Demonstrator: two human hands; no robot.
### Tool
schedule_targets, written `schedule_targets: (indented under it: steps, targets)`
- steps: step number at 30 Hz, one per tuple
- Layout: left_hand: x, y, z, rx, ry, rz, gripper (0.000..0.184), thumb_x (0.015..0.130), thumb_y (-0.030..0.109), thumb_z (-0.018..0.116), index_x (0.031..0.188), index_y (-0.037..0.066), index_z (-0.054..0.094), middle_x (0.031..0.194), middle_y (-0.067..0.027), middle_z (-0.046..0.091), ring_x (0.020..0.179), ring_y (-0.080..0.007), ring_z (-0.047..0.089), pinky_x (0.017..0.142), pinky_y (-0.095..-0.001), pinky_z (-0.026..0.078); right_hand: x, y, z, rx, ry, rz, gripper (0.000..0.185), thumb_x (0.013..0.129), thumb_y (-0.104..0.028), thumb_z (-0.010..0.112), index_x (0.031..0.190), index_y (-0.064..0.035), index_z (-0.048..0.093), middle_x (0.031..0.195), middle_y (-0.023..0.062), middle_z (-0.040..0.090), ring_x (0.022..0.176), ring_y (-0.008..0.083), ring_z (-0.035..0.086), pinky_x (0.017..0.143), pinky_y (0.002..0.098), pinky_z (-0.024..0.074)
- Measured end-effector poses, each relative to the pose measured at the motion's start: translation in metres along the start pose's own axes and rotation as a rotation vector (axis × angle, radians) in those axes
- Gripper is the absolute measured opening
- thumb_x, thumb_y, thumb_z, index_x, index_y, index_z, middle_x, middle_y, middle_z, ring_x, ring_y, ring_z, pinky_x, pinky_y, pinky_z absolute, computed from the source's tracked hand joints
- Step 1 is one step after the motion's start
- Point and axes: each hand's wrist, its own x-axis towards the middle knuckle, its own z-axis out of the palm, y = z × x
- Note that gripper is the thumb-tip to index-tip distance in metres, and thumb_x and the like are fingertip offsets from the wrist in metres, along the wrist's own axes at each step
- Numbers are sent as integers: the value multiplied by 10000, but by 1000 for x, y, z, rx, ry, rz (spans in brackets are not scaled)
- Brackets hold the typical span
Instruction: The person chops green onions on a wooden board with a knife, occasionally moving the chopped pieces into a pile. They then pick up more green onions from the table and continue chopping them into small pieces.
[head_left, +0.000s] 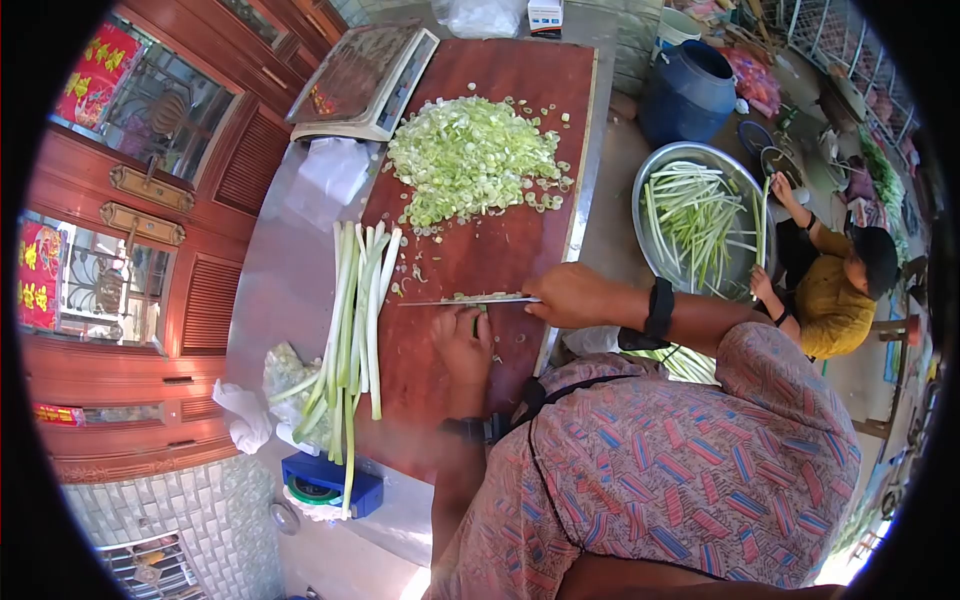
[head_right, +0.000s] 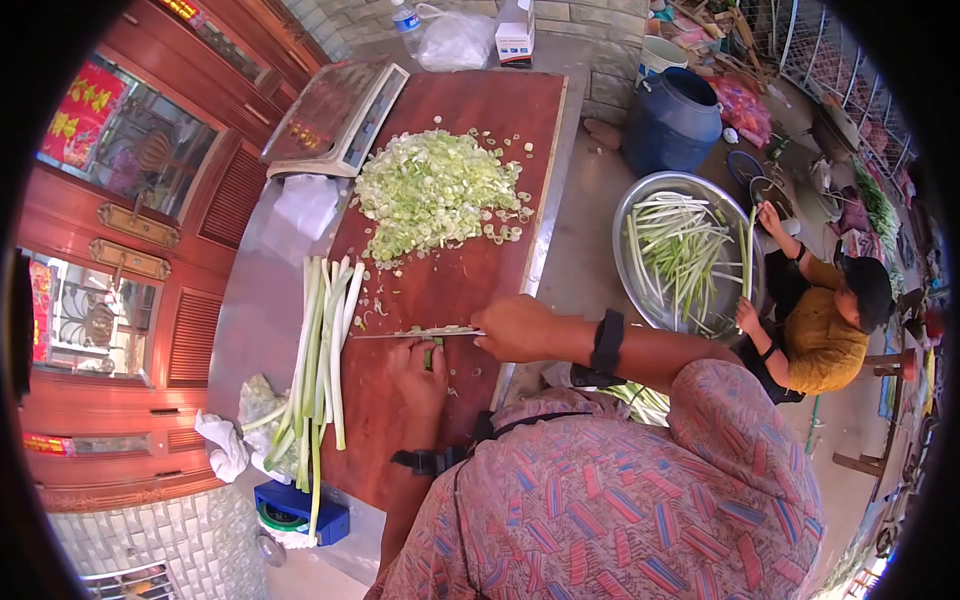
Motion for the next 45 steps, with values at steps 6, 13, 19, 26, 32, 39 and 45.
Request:
schedule_targets:
  steps: [6,13,19,26,32,39,45]
  targets:
    - [-2,13,-11,178,28,63,190,730,115,708,900,53,651,1054,-108,589,1000,-319,514,860,-420,422,-5,-16,0,-126,-48,123,237,884,-252,548,1001,-62,629,777,180,660,779,375,648,683,491,494]
    - [-1,3,-5,92,24,12,174,726,111,701,892,73,665,1009,-107,596,931,-321,534,828,-432,428,-7,-21,10,-137,-13,87,217,897,-227,521,992,-62,624,730,186,648,723,379,647,649,502,492]
    - [-1,5,-6,164,7,26,162,707,105,697,864,74,674,974,-106,586,904,-322,529,786,-443,429,-23,-34,3,-181,70,100,180,884,-219,558,944,-62,620,697,186,631,652,378,637,608,481,500]
    - [3,3,-4,58,40,52,146,698,74,683,841,48,681,963,-141,573,899,-346,520,792,-442,436,-25,-47,-2,-223,52,99,170,862,-187,564,923,-35,606,724,200,641,687,380,651,614,472,509]
    - [3,5,-5,42,57,1,128,712,57,690,839,37,680,952,-144,570,891,-341,521,793,-431,442,-18,-49,-1,-237,4,62,162,794,-76,543,931,1,581,734,206,648,707,386,660,597,488,513]
    - [-1,4,-4,39,68,4,109,727,75,698,827,38,673,928,-131,564,873,-332,520,784,-423,444,-15,-41,2,-219,1,106,183,864,-179,560,913,-8,601,732,213,636,692,391,646,627,479,509]
    - [4,3,-5,80,34,34,120,718,61,680,835,35,672,929,-136,575,881,-347,529,796,-439,454,-19,-54,-11,-252,-17,51,178,774,-100,606,911,11,578,704,219,627,675,385,654,593,462,521]
